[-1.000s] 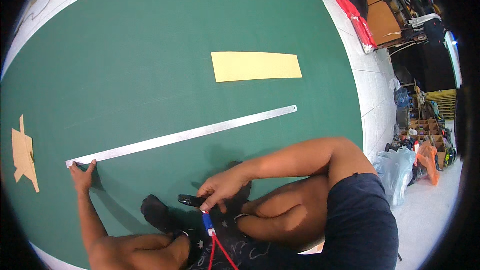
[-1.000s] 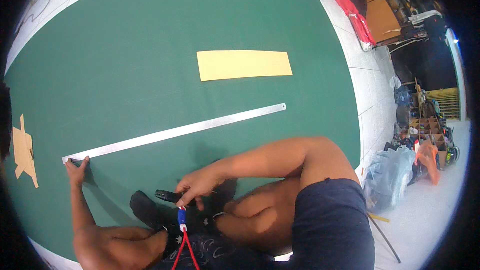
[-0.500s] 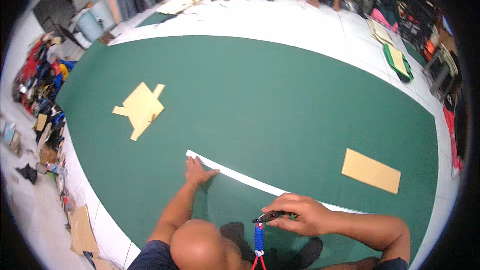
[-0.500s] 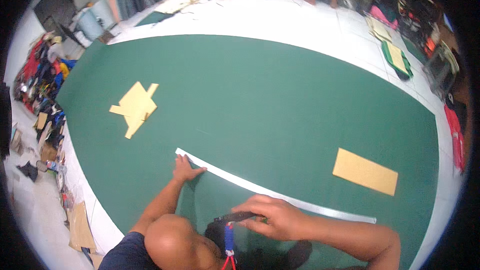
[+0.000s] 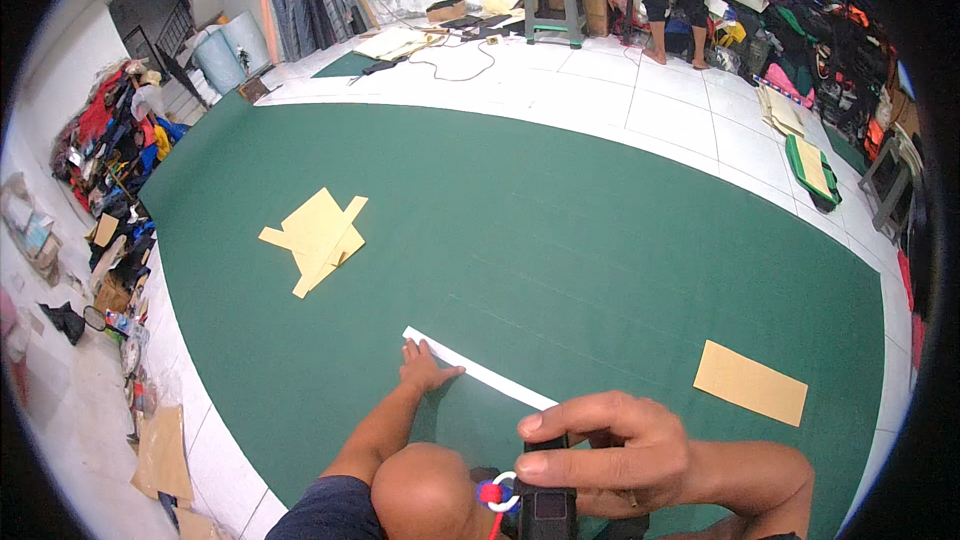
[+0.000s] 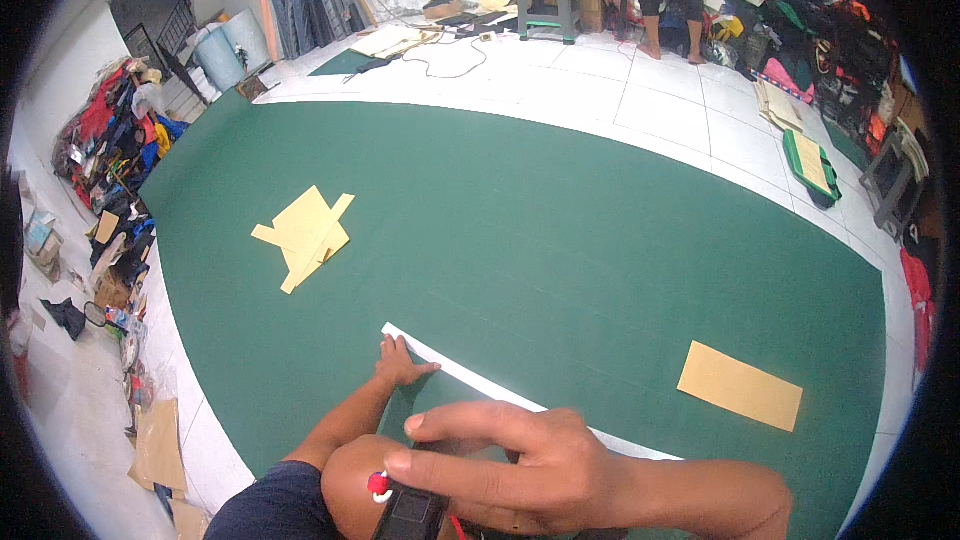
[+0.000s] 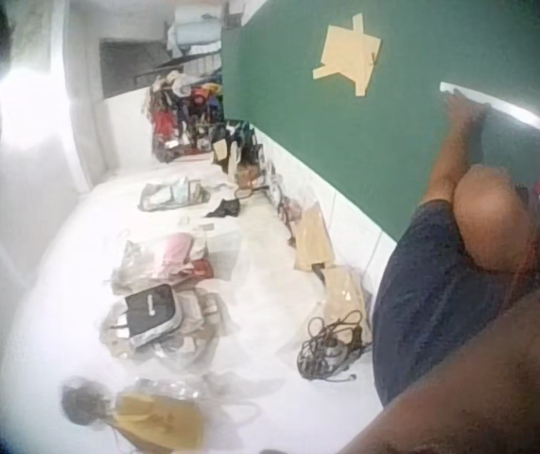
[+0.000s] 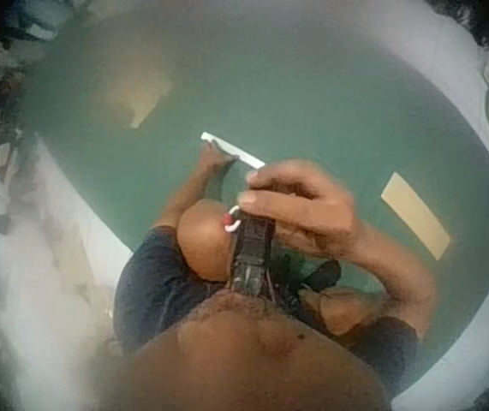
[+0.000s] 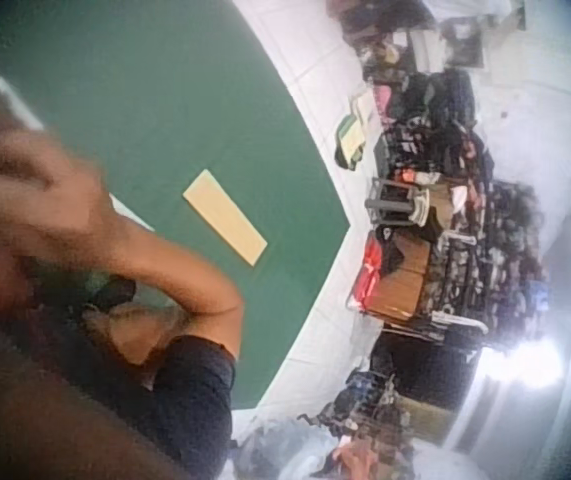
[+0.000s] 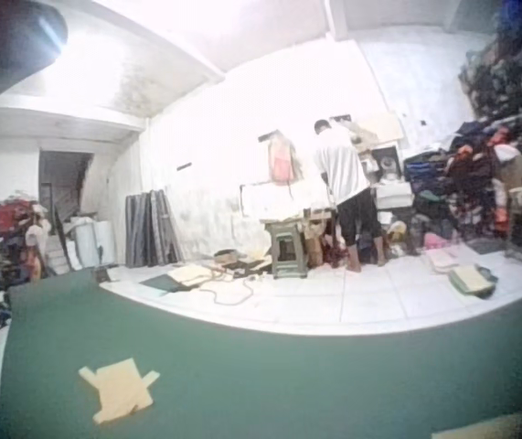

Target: The person sits on a green fabric surface and uses a long metal ruler and a pencil to draw straight lines. They repeatedly reposition the ruler and a rectangular cardboard template to mark multiple lines on the fabric.

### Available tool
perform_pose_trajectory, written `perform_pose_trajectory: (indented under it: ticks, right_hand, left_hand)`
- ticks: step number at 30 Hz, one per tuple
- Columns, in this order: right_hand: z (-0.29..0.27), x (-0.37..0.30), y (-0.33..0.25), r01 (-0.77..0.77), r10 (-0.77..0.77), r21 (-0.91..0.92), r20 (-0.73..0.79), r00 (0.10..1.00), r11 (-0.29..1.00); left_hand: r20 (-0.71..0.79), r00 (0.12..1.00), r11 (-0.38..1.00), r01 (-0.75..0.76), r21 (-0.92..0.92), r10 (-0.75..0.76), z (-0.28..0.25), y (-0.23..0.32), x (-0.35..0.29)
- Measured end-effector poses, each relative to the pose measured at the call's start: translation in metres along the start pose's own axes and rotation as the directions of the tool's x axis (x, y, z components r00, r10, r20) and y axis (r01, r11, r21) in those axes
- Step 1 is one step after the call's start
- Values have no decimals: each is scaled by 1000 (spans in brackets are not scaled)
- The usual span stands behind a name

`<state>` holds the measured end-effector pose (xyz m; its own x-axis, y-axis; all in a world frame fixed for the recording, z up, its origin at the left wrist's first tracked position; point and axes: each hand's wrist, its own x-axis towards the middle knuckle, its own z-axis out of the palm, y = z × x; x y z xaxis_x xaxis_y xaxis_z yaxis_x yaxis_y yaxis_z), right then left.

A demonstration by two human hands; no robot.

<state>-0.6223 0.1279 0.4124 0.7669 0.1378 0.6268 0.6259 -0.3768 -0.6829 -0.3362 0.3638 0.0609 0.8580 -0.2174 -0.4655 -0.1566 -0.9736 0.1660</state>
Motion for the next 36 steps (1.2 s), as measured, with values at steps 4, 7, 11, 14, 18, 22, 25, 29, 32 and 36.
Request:
perform_pose_trajectory:
  ticks: [4,7,11,14,18,22,25,29,32,36]
  right_hand:
    - [5,2,3,115,-113,34,-58,992,993]
    - [5,9,3,137,-138,-12,-33,990,990]
    - [4,1,5,156,-156,11,-29,987,988]
    - [8,-6,1,118,-114,55,-62,992,992]
    - [11,-10,9,160,-155,40,-101,983,986]
    - [17,-12,12,168,-165,20,-108,980,986]
    - [15,-17,14,147,-148,-11,-85,985,989]
    - [6,-32,9,82,-86,-93,-33,996,992]
    - [6,-49,15,66,-68,-140,-11,998,988]
    - [6,-75,16,-39,37,-157,-12,999,987]
  left_hand:
    - [-36,999,1000,-6,1,6,5,-1,7]
    - [-26,1000,1000,-4,0,4,13,-5,9]
    - [-11,1000,1000,-11,-10,11,10,3,4]
    - [-4,1000,999,15,29,-15,10,-4,5]
    - [12,1000,999,24,40,-24,4,4,3]
    - [-2,999,999,39,37,-39,5,-2,5]
    - [9,999,999,43,32,-44,3,5,4]
    - [-12,1000,999,18,27,-18,9,7,8]
    - [-67,997,999,-23,27,25,19,-11,21]
    - [-96,993,997,-72,36,75,25,-14,24]
